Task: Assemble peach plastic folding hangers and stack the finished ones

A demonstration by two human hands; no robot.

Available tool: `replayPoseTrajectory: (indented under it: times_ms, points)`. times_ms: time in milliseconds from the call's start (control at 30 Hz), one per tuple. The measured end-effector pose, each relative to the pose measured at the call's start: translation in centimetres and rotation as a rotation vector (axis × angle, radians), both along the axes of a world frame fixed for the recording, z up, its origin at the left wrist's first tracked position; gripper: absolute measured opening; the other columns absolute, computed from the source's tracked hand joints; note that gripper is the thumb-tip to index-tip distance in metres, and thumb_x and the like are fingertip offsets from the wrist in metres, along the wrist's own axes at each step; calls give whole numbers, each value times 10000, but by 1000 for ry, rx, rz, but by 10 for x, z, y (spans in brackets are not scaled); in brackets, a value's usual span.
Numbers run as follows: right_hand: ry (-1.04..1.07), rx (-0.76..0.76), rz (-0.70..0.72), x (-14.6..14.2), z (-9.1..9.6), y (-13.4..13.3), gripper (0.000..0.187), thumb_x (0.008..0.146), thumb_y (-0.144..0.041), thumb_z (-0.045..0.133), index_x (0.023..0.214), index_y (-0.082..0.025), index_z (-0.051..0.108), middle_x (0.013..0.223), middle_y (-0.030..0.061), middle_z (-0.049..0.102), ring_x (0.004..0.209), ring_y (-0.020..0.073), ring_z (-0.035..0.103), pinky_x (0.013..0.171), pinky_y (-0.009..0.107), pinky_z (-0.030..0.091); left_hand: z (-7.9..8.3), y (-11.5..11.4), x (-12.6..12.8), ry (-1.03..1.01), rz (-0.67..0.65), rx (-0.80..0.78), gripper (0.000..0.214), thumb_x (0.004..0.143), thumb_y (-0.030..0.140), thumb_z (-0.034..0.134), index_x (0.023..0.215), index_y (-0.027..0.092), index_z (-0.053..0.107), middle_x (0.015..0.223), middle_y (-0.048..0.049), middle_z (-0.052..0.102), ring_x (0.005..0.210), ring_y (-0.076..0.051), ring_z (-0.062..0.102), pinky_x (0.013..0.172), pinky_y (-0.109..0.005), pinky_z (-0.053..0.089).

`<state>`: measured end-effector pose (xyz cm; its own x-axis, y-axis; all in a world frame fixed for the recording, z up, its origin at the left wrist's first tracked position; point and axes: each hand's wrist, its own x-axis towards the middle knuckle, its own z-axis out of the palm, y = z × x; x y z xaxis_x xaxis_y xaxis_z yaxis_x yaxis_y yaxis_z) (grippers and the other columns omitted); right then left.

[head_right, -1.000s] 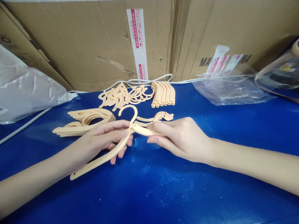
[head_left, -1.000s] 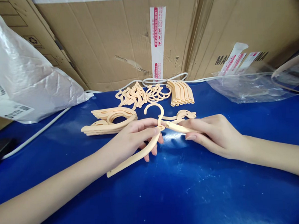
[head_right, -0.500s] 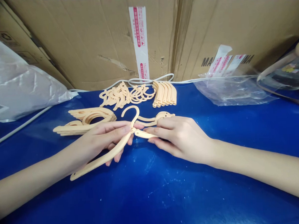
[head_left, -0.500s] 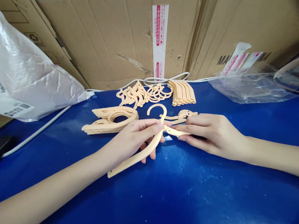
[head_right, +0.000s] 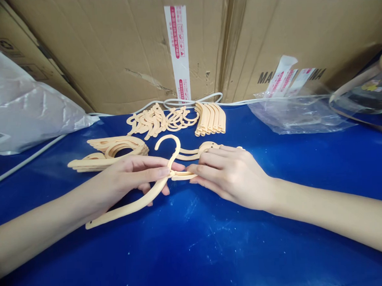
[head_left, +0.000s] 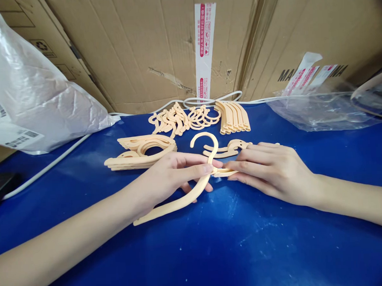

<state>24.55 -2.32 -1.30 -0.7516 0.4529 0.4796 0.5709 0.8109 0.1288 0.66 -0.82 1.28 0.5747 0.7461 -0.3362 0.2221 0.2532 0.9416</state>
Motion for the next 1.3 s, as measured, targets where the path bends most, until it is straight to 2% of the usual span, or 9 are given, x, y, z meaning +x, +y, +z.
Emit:
replayPoseTrajectory:
  times_ms: [200,433,733,1000,1200,1300]
  points:
    - [-15,48,18,1,-1,-2,243,962,-301,501,1038,-155,679,795,41,670,702,149,576,616,275,401,0,-2,3,-31,35,-29,164,892,224,616,989,204,746,676,-2,699,590,-64,608,510,-97,460]
    - [-18,88,24,-2,0,-6,237,970,-286,489,1004,-143,675,709,10,633,621,121,563,579,261,407,-1,-3,2,-17,44,-16,182,877,245,636,1020,214,743,720,-16,707,676,-100,645,544,-129,495]
    - [-41,150,22,-2,-2,-9,197,958,-271,512,967,-138,657,657,-12,604,578,113,565,547,259,415,-2,-2,4,-20,61,-39,178,875,233,630,1004,211,751,701,-16,695,663,-101,630,533,-134,484]
    - [-38,135,16,-4,0,-10,191,963,-269,504,916,-152,646,661,-18,611,570,108,574,548,257,426,-4,-1,4,-33,69,-47,186,870,237,635,1013,200,747,672,-17,689,638,-110,634,528,-151,501]
    - [-34,109,19,-3,0,-10,194,967,-270,494,933,-143,637,656,-19,600,563,103,575,539,253,416,-3,0,4,11,77,-52,230,859,283,648,1054,198,736,889,-62,727,636,-124,652,529,-190,509]
    - [-32,108,15,-4,0,-10,196,967,-274,494,931,-144,636,644,-23,585,555,102,566,535,253,413,-3,-1,3,14,68,-54,248,856,309,650,1065,206,736,843,-55,711,630,-127,641,518,-192,505]
